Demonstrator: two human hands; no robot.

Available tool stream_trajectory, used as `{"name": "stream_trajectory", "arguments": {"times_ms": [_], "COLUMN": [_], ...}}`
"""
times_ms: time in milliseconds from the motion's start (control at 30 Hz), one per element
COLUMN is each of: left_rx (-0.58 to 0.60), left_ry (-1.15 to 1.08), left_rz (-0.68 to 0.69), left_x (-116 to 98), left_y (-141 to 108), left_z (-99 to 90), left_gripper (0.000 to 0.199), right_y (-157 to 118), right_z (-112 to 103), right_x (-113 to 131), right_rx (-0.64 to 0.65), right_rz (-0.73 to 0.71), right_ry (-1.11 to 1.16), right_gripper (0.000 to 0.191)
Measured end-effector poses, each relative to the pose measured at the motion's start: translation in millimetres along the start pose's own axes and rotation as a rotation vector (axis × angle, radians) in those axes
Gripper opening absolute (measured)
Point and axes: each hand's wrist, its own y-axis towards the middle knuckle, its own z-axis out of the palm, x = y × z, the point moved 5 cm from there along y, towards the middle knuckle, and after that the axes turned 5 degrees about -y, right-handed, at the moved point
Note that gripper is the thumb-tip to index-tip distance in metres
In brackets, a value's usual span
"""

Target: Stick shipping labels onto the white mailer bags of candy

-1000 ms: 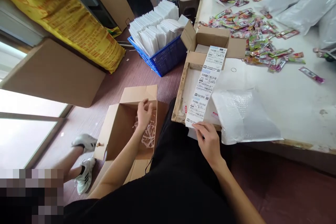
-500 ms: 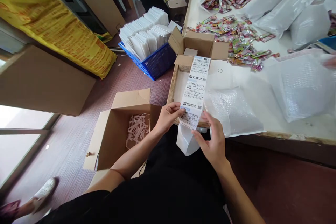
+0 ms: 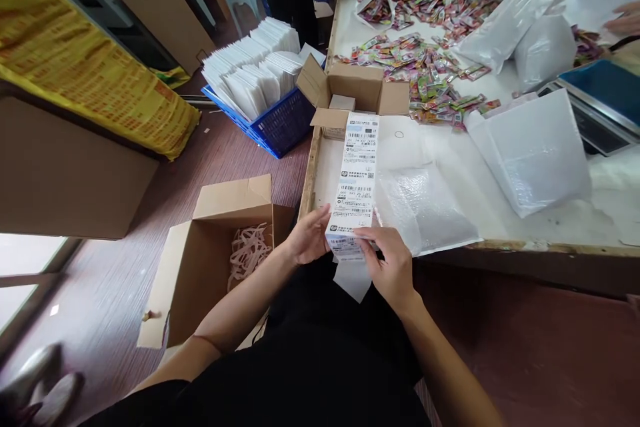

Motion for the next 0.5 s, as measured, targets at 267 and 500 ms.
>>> {"name": "stream_trajectory", "arguments": {"times_ms": [267, 500], "left_rx": [-0.252, -0.379], "left_ry": [-0.199, -0.157], "left_rz": [0.061, 0.146], "left_x": [1.3, -14.4], "left_y": [33.0, 35.9], "left_z": [-10.3, -40.9], "left_gripper": [0.043, 0.043], "right_y": [5.8, 72.8], "right_z": [-34.1, -121.9], "right_x": [10.5, -38.4], "right_rx": [0.062, -0.458], "right_rz": [-0.029, 0.159], "right_ry": [0.018, 0.161], "right_gripper": [0.011, 0.019]}}
